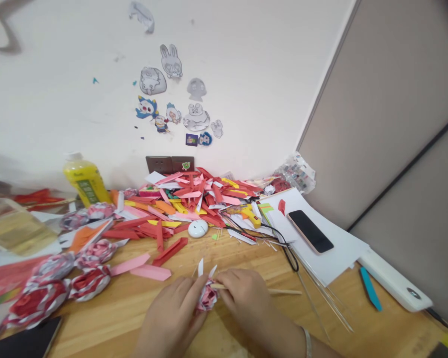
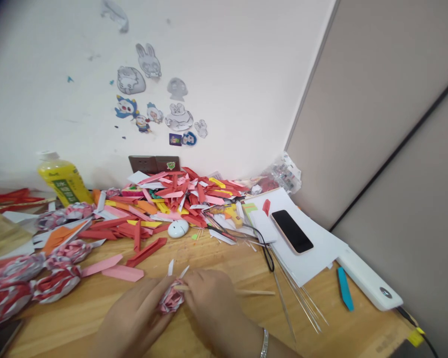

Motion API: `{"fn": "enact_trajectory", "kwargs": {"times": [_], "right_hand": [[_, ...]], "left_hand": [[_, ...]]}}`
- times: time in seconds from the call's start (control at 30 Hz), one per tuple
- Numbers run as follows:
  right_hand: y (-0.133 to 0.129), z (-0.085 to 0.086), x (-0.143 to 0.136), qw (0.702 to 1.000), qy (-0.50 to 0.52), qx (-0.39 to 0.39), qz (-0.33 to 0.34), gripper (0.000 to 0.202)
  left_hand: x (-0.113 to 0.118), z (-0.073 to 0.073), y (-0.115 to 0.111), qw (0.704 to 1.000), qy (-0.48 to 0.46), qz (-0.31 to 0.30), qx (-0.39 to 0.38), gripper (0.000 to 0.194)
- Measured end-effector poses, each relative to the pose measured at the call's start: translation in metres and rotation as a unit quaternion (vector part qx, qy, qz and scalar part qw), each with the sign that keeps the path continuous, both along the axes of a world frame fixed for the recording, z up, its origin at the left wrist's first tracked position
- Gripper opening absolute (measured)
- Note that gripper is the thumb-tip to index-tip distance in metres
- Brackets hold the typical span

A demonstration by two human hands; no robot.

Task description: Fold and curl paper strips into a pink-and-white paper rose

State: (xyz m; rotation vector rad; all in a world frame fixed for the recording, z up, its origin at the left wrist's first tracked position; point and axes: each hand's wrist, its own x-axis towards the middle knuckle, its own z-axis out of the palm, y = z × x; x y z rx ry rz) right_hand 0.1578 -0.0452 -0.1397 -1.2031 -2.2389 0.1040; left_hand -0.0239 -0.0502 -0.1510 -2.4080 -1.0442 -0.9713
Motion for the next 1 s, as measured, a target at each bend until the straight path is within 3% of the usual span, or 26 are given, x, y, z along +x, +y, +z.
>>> {"fn": "enact_trajectory", "kwargs": {"times": [0.37, 0.8, 1.0], "right_hand": [[-0.0046, 0.0047, -0.0004, 0.999, 0.017, 0.001, -0.041, 0.009], [-0.0025, 0.0025, -0.0003, 0.999, 0.009, 0.035, 0.004, 0.017], [-0.0026, 0.0022, -0.0005, 0.999, 0.027, 0.017, -0.011, 0.014]], "left_hand": [[0.0008, 0.0019, -0.0013, 1.000, -0.004, 0.000, -0.006, 0.022], [-0.0012, -0.0017, -0.0008, 1.000, -0.001, -0.013, -0.022, 0.026], [-0.0005, 0.0008, -0.0004, 1.000, -0.006, -0.012, -0.021, 0.024]]}}
